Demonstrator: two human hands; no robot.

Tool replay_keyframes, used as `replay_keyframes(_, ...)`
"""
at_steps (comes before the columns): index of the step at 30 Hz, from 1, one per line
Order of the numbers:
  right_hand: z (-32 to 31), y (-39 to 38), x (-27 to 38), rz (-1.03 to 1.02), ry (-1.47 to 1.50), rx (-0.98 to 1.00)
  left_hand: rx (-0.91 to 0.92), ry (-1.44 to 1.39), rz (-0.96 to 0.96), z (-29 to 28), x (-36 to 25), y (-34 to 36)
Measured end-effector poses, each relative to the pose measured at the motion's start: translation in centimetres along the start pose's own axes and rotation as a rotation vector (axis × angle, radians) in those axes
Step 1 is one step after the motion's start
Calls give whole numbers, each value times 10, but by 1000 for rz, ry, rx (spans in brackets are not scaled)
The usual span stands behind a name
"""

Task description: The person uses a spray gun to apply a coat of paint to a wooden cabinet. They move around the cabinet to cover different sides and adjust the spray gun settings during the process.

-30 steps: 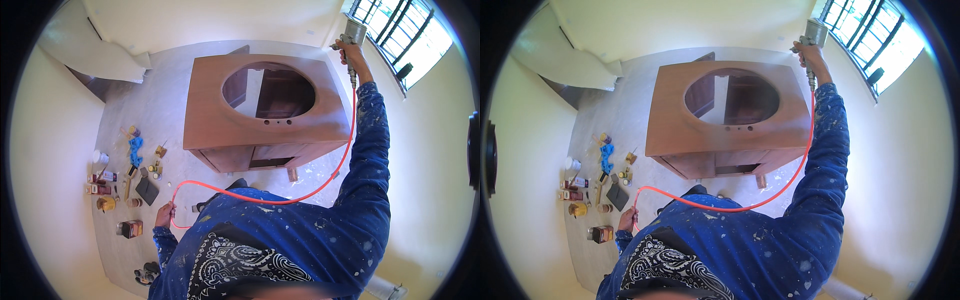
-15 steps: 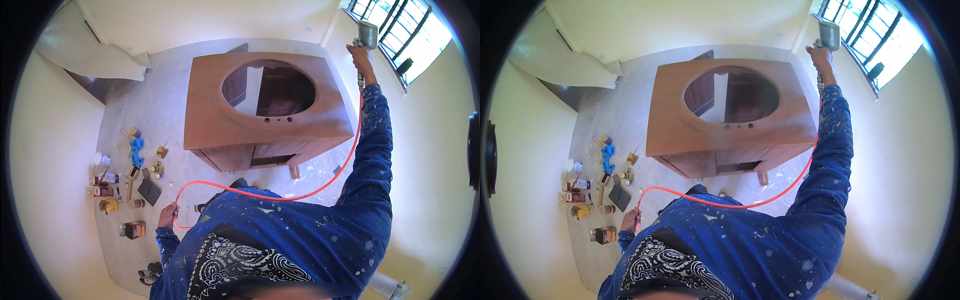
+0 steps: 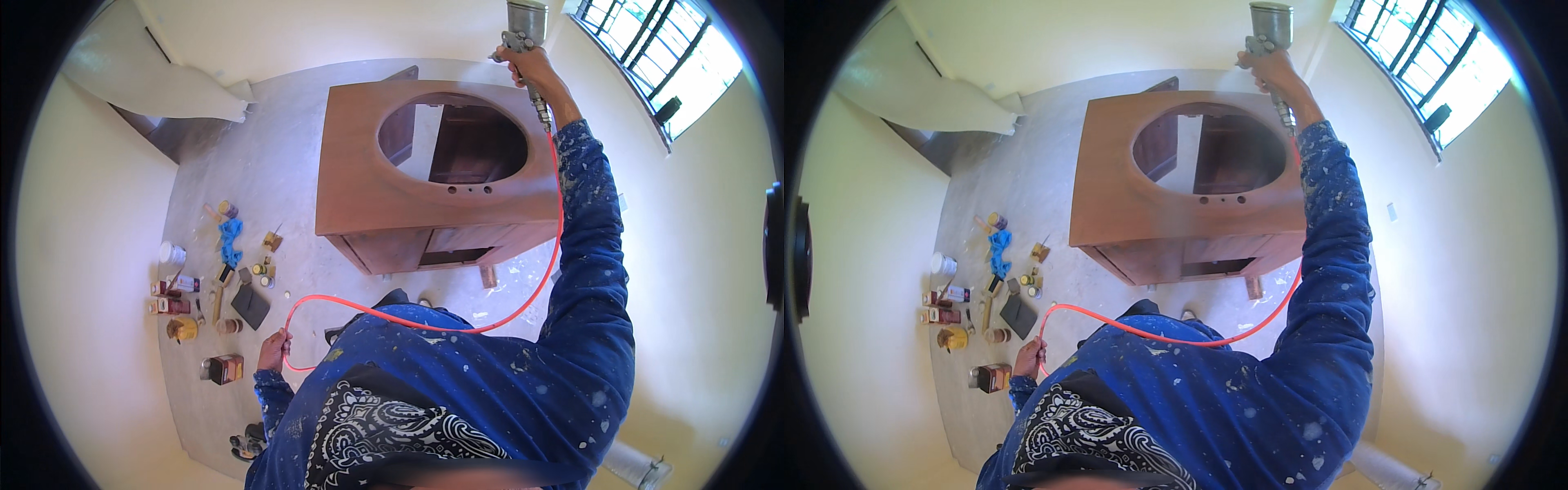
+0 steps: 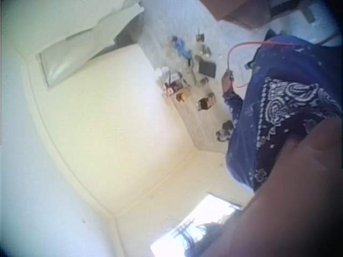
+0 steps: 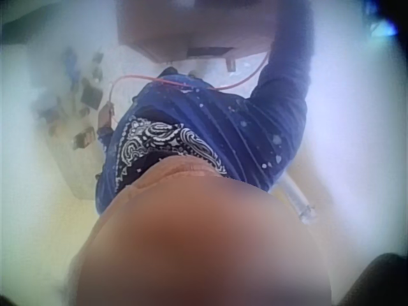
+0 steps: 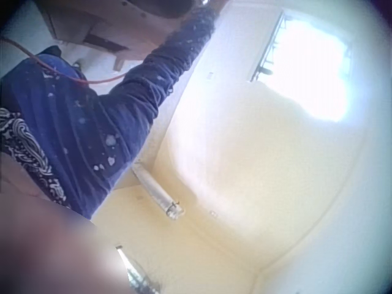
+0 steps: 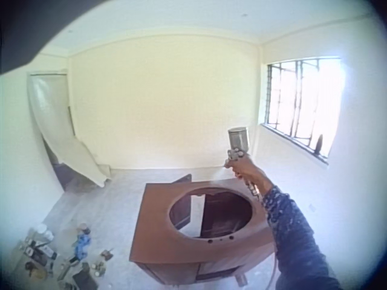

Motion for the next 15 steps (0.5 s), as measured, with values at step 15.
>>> replay_keyframes(15, -63, -19, -33, 102, 22, -141, -9, -17, -10, -5, -14, -11)
Point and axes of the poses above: each hand's wrist, its own y-axis towards the middle knuckle, its own z-axis out of the palm, x = y × z, the point moved 2 cm from there along y, towards the middle knuckle, and after that the axes turned 1 degree about -z, right-handed, at the moved point
